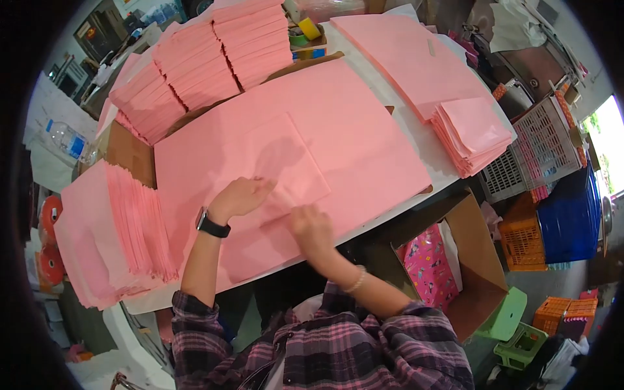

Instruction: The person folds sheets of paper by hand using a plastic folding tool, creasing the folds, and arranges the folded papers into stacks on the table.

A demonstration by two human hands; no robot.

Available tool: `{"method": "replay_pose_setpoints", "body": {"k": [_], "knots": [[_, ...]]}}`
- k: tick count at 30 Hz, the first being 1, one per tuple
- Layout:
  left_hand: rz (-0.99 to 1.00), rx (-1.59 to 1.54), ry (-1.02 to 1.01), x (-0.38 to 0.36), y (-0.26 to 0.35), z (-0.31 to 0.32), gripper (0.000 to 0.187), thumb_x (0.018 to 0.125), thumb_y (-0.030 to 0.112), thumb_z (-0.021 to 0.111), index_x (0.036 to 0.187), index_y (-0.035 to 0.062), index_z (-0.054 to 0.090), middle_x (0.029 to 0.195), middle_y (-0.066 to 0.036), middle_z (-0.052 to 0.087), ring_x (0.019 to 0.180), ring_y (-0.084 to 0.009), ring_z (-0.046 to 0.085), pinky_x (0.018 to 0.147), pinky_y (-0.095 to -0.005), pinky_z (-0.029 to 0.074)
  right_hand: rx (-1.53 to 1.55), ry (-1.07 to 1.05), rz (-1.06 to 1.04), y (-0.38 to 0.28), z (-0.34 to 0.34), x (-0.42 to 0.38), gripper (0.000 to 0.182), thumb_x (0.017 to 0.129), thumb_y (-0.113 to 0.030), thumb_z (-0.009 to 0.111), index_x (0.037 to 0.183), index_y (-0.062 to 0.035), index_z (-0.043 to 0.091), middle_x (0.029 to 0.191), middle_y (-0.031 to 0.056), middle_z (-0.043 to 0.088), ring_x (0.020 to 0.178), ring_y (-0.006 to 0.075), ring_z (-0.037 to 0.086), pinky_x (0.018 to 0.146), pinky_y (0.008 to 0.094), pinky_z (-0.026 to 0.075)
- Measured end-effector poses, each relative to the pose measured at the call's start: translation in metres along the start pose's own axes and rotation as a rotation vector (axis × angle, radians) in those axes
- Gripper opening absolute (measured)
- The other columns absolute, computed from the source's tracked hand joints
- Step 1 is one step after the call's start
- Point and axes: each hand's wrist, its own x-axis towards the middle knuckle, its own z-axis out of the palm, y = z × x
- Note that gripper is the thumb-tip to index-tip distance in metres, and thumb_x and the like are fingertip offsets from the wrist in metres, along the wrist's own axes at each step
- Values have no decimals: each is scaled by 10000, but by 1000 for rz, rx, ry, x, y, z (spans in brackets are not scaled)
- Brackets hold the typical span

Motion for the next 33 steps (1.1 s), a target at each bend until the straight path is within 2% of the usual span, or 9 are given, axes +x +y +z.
{"method": "replay_pose_setpoints", "body": {"k": [5, 7, 9, 11, 13, 16, 19, 27, 33], "knots": [[-220, -46, -207, -1, 26, -22, 804, 976, 611, 270, 1214, -109, 535, 1130, -331, 597, 1038, -469, 591, 941, -431, 469, 259, -266, -232, -140, 42, -20, 120, 782, -126, 575, 861, -37, 591, 783, 116, 580, 669, 243, 583, 561, 359, 464], [-187, -71, -130, 1, 18, -15, 795, 984, 587, 279, 1273, -125, 482, 1194, -338, 569, 1117, -457, 561, 989, -414, 441, 804, -360, -766, -180, 63, -38, 185, 761, -109, 581, 904, 6, 605, 884, 159, 607, 780, 319, 648, 629, 425, 515], [-171, -79, -97, 0, 12, -5, 794, 988, 575, 284, 1302, -133, 456, 1226, -342, 555, 1157, -452, 546, 1013, -406, 427, 879, -534, -977, -183, 38, -58, 183, 771, -129, 590, 919, -21, 595, 938, 154, 623, 841, 336, 663, 689, 440, 537], [-104, -198, 8, -6, 6, 10, 754, 992, 505, 343, 1366, -150, 346, 1336, -361, 448, 1276, -448, 437, 1085, -402, 353, 984, -914, -961, -132, -32, -25, 140, 805, -142, 583, 915, -55, 584, 972, 134, 631, 881, 357, 658, 722, 442, 537], [-82, -272, 79, -9, -4, 34, 750, 995, 469, 373, 1398, -158, 291, 1392, -370, 394, 1336, -447, 382, 1121, -400, 317, 971, -962, -730, -77, -34, -21, 109, 843, -145, 570, 912, -62, 568, 964, 128, 627, 855, 365, 649, 715, 456, 527], [82, -240, 465, -6, -15, 85, 830, 937, 407, 523, 1406, -192, 191, 1433, -400, 289, 1387, -483, 256, 1161, -466, 241, 780, -697, -459, 14, -46, 10, 199, 824, -178, 669, 993, -101, 596, 944, 106, 610, 822, 335, 630, 689, 430, 514], [67, -197, 523, -15, -1, 93, 864, 892, 358, 592, 1411, -193, 175, 1483, -376, 202, 1417, -490, 149, 1182, -486, 164, 363, -333, -442, 73, -53, 51, 303, 757, -248, 746, 993, -112, 612, 926, 67, 606, 771, 270, 636, 579, 383, 513], [45, -118, 575, -23, 13, 91, 985, 810, 371, 697, 1425, -183, 162, 1511, -353, 167, 1443, -474, 92, 1197, -475, 116, -119, -303, -890, 105, -18, 72, 284, 746, -255, 701, 911, -73, 558, 798, 37, 589, 768, 203, 642, 542, 333, 520], [8, -18, 621, -38, 21, 95, 902, 781, 328, 720, 1408, -144, 276, 1491, -312, 272, 1443, -403, 186, 1192, -432, 185, -88, -409, -747, 77, -41, 63, 203, 771, -207, 668, 857, -73, 542, 725, 33, 600, 718, 205, 654, 525, 326, 509]]}}
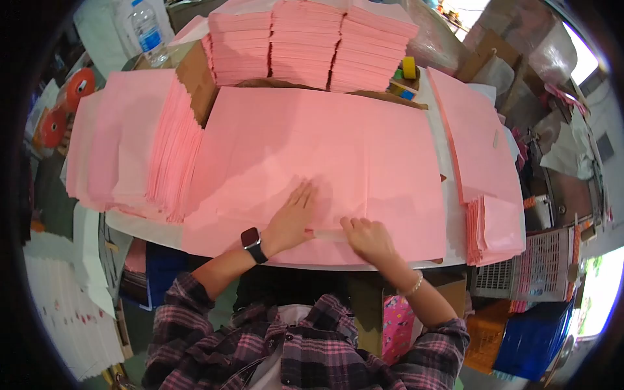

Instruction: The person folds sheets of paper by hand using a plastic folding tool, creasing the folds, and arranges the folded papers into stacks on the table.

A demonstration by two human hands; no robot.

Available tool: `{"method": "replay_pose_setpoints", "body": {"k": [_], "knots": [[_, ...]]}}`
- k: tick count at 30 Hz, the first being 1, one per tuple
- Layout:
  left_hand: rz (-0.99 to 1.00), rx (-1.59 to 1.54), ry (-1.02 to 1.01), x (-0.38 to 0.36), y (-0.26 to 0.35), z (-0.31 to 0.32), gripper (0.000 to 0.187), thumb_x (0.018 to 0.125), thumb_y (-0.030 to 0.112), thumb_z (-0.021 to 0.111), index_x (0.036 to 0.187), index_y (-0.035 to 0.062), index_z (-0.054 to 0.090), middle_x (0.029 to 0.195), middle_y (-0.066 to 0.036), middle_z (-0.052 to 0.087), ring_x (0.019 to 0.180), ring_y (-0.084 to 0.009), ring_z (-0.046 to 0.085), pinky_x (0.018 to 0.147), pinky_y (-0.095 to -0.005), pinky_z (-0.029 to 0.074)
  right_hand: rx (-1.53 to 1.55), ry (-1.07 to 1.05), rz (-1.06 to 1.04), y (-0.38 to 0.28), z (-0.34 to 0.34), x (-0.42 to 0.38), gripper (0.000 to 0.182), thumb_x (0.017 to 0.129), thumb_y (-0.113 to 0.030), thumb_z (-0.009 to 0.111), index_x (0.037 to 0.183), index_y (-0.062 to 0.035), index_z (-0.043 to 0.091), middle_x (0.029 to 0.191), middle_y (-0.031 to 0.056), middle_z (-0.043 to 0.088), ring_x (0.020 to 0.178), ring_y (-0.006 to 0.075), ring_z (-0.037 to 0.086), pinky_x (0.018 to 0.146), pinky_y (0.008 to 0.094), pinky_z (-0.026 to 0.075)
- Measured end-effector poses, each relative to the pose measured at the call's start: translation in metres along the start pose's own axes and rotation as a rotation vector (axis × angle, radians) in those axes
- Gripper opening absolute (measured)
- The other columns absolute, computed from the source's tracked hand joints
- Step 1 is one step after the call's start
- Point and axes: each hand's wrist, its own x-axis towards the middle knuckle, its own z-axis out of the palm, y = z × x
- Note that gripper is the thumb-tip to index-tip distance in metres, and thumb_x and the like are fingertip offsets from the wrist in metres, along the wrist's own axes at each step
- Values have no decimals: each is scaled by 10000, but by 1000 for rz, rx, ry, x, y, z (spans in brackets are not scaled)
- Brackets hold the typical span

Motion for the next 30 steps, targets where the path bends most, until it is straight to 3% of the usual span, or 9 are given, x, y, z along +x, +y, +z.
{"method": "replay_pose_setpoints", "body": {"k": [4, 5, 8, 9, 15, 17, 22, 25, 30], "knots": [[152, 313, -97, -47, 7, -8, 768, 752, 271, 722, 1358, -79, 405, 1459, -218, 396, 1404, -314, 327, 1164, -391, 279, 529, -317, 271, -45, -37, 0, 145, 794, -92, 662, 896, -49, 569, 804, 57, 673, 655, 194, 655, 548, 315, 491], [180, 302, -134, -67, 0, -7, 649, 761, 224, 700, 1308, -40, 472, 1418, -172, 457, 1369, -282, 383, 1147, -382, 310, 517, -340, 255, -46, -44, 2, 145, 794, -92, 662, 896, -49, 569, 804, 57, 673, 655, 194, 655, 548, 315, 491], [222, 259, -132, -103, -17, -13, 502, 784, 159, 660, 1249, 4, 550, 1361, -117, 534, 1321, -245, 456, 1130, -365, 342, 1424, -732, 206, -49, -56, 17, 182, 859, -153, 672, 971, -26, 607, 881, 68, 699, 768, 149, 671, 672, 292, 528], [267, 236, -104, -110, -22, -18, 467, 798, 141, 643, 1239, 10, 561, 1345, -108, 550, 1307, -241, 473, 1131, -357, 343, 1419, -750, 192, -47, -56, 19, 182, 859, -153, 672, 971, -26, 607, 881, 68, 699, 768, 149, 671, 672, 292, 528], [284, 69, 13, -112, -30, -26, 336, 832, 134, 609, 1160, 65, 625, 1205, -97, 635, 1199, -229, 555, 1014, -352, 451, 1506, -273, 218, 25, -50, 20, 170, 905, -115, 593, 1035, -6, 598, 937, 96, 689, 867, 147, 651, 619, 217, 433], [88, -154, -38, -100, -27, -41, 212, 862, 159, 595, 1038, 66, 666, 1028, -98, 678, 1020, -228, 624, 852, -357, 500, 1416, -52, 367, 49, -51, 17, 258, 968, -219, 522, 1088, -2, 593, 978, 101, 682, 887, 138, 641, 584, 201, 392], [-343, -623, 81, -73, -25, -58, 224, 899, 209, 590, 772, 44, 674, 663, -96, 651, 617, -236, 628, 559, -369, 475, 1804, 17, 706, 67, -25, -5, 336, 992, -321, 489, 1106, -22, 594, 952, 65, 665, 796, 103, 596, 531, 188, 334], [-366, -529, 186, -60, -46, -36, 297, 914, 219, 572, 718, 10, 649, 592, -113, 617, 526, -226, 601, 533, -343, 467, 1925, 92, 1019, 69, 7, -19, 345, 977, -363, 533, 1091, -43, 594, 882, 6, 626, 687, 57, 512, 488, 175, 284], [-537, -637, -15, -40, -66, -40, 355, 906, 249, 583, 681, -23, 628, 580, -120, 624, 523, -184, 620, 531, -316, 478, 1547, -45, 1060, 64, 26, -19, 281, 933, -316, 618, 1034, -55, 612, 787, -44, 574, 597, 36, 446, 457, 178, 267]]}}
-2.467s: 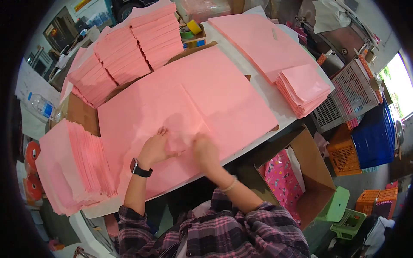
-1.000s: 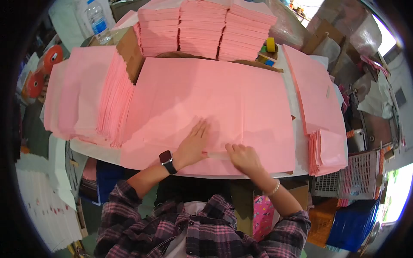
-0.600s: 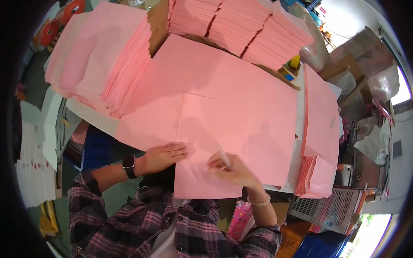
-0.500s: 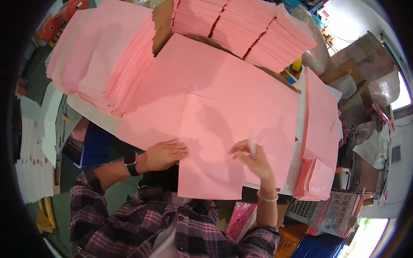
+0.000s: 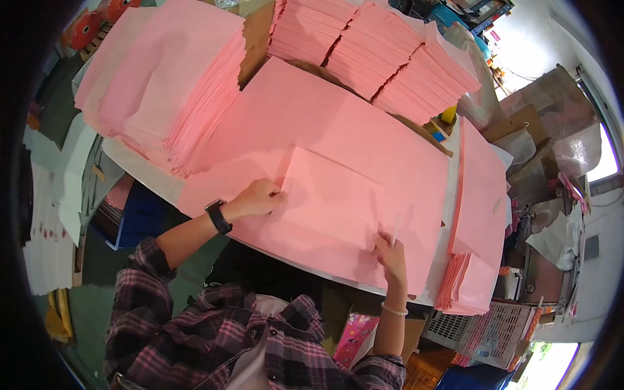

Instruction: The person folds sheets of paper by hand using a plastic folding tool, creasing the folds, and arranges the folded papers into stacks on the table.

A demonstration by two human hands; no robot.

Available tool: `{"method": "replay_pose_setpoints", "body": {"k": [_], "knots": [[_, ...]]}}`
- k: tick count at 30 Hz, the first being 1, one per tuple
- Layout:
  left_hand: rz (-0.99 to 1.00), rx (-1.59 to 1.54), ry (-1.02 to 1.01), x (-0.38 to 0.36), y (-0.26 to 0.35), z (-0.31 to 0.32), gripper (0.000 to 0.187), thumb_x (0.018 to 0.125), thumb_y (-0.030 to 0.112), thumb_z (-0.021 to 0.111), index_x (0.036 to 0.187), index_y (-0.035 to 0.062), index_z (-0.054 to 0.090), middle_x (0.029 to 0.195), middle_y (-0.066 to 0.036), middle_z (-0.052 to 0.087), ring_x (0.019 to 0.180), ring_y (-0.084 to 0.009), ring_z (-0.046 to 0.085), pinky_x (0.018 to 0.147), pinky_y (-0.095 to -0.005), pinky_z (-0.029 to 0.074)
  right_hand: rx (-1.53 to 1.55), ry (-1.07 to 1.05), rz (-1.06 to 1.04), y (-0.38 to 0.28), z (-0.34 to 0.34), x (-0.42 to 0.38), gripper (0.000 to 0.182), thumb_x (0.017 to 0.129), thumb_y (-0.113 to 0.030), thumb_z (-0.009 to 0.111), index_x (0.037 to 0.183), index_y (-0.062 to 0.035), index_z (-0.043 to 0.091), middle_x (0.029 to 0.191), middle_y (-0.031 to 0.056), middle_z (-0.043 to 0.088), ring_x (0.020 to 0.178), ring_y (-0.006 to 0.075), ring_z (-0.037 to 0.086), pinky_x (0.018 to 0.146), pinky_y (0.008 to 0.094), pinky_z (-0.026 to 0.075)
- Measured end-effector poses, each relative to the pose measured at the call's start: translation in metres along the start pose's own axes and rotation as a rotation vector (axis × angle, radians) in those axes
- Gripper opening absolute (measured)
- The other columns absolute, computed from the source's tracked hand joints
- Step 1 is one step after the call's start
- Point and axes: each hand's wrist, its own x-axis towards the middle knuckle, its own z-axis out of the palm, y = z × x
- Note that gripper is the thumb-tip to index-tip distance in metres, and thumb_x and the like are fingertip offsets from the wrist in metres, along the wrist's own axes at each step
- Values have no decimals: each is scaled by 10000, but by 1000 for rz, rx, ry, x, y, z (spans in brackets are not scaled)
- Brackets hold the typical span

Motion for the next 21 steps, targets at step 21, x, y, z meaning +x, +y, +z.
{"method": "replay_pose_setpoints", "body": {"k": [21], "knots": [[-86, 98, -196, 12, 18, -9, 331, 727, 230, 744, 749, -53, 574, 647, -143, 641, 579, -224, 665, 578, -348, 520, -181, 138, -11, 10, 15, -2, 122, 815, -155, 712, 824, -68, 628, 647, -40, 537, 502, 48, 445, 432, 192, 295]]}}
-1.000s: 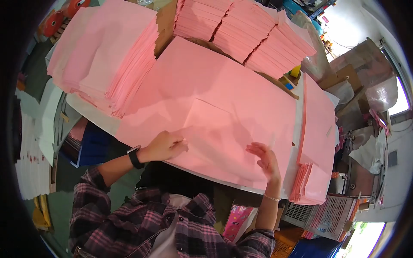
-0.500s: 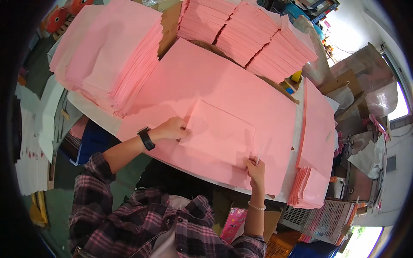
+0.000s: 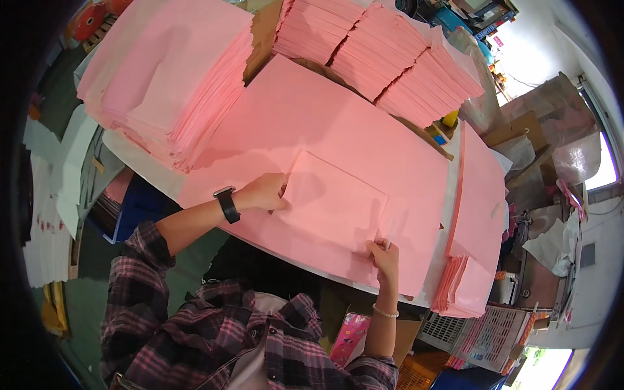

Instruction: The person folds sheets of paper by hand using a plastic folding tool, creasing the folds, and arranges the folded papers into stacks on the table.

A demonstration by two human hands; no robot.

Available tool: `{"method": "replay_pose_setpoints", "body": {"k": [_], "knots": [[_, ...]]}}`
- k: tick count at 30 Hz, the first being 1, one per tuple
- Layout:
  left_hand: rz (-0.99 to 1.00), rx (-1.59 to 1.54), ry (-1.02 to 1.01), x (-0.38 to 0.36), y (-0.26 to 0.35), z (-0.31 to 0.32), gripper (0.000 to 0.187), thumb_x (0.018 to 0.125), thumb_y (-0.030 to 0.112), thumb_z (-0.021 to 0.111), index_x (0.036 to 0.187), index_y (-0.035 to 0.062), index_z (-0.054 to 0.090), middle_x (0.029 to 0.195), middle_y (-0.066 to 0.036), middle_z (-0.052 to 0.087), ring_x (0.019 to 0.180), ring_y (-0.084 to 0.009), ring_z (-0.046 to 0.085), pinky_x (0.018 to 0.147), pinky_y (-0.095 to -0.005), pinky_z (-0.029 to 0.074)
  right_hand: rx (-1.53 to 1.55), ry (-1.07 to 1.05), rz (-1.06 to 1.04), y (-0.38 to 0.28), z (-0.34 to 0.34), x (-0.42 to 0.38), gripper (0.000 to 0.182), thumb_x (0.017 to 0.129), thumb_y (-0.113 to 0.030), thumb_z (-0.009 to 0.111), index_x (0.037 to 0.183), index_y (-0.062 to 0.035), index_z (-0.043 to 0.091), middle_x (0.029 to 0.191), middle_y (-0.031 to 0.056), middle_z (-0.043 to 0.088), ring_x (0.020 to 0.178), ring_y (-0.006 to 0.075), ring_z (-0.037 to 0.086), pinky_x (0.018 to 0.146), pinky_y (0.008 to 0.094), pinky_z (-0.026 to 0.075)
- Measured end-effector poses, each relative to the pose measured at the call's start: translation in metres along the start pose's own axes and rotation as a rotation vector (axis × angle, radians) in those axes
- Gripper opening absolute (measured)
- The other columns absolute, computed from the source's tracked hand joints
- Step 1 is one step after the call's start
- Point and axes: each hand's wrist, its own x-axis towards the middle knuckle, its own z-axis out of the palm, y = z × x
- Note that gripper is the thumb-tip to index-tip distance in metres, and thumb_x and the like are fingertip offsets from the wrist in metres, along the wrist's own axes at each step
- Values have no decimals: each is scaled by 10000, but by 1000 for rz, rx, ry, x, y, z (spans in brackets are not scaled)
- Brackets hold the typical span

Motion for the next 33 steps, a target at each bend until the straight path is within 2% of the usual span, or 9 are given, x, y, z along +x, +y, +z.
{"method": "replay_pose_setpoints", "body": {"k": [8, 12, 15, 16, 19, 23, 27, 31, 33], "knots": [[14, 278, 193, -12, 11, 4, 492, 650, 192, 795, 964, -21, 482, 756, -162, 631, 766, -324, 667, 659, -406, 518, -18, -3, -7, -1, 0, 0, 117, 809, -147, 709, 805, -66, 625, 633, -27, 551, 500, 56, 462, 431, 198, 305], [-81, 366, 137, -15, 24, 0, 640, 626, 199, 818, 1107, -16, 455, 973, -203, 622, 905, -350, 646, 704, -423, 518, -17, 7, -12, -1, 1, 0, 127, 799, -142, 712, 800, -48, 627, 624, -23, 552, 494, 56, 455, 431, 200, 303], [136, 511, 239, -20, 30, -1, 840, 607, 288, 865, 1258, -18, 432, 1281, -234, 517, 1179, -353, 548, 885, -410, 495, -2, 12, -15, -1, 1, 0, 146, 784, -138, 717, 801, -21, 631, 610, -23, 549, 482, 49, 435, 429, 198, 290], [138, 514, 238, -16, 25, -1, 840, 607, 288, 865, 1258, -18, 432, 1281, -234, 517, 1179, -353, 548, 885, -410, 495, -16, 12, -16, 0, 1, 0, 140, 789, -140, 717, 799, -32, 628, 615, -22, 549, 487, 53, 444, 432, 199, 297], [521, 790, 335, 0, 1, -4, 981, 589, 359, 862, 1373, 20, 380, 1459, -184, 357, 1354, -394, 356, 1058, -484, 369, -41, 16, -20, -1, 1, 0, 130, 800, -144, 716, 794, -53, 623, 625, -21, 548, 499, 60, 461, 437, 200, 312], [416, 805, 223, 6, -3, -7, 1041, 601, 475, 845, 1404, 23, 361, 1503, -149, 338, 1435, -370, 219, 1161, -487, 205, -27, 26, -28, -1, 3, -2, 130, 793, -141, 721, 795, -55, 624, 624, -20, 548, 503, 53, 462, 436, 194, 302], [461, 846, 255, 11, -14, -5, 1061, 632, 526, 807, 1442, 31, 334, 1517, -149, 324, 1436, -375, 219, 1167, -491, 197, -37, 37, -36, 4, 3, -2, 169, 823, -170, 707, 795, -29, 618, 618, -15, 551, 510, 72, 478, 455, 226, 345], [469, 904, 239, 12, -16, -6, 1093, 640, 569, 781, 1469, 36, 308, 1531, -151, 308, 1446, -356, 210, 1177, -481, 175, -192, 275, -259, 8, 12, -10, 174, 893, -181, 646, 825, -22, 628, 654, 39, 588, 560, 161, 540, 504, 302, 424], [459, 910, 225, 11, -16, -6, 1078, 652, 565, 776, 1468, 37, 311, 1533, -152, 306, 1448, -349, 209, 1178, -478, 171, -774, 907, -740, -21, 33, -37, 196, 912, -206, 603, 903, -16, 653, 765, 98, 622, 703, 269, 605, 596, 372, 483]]}}
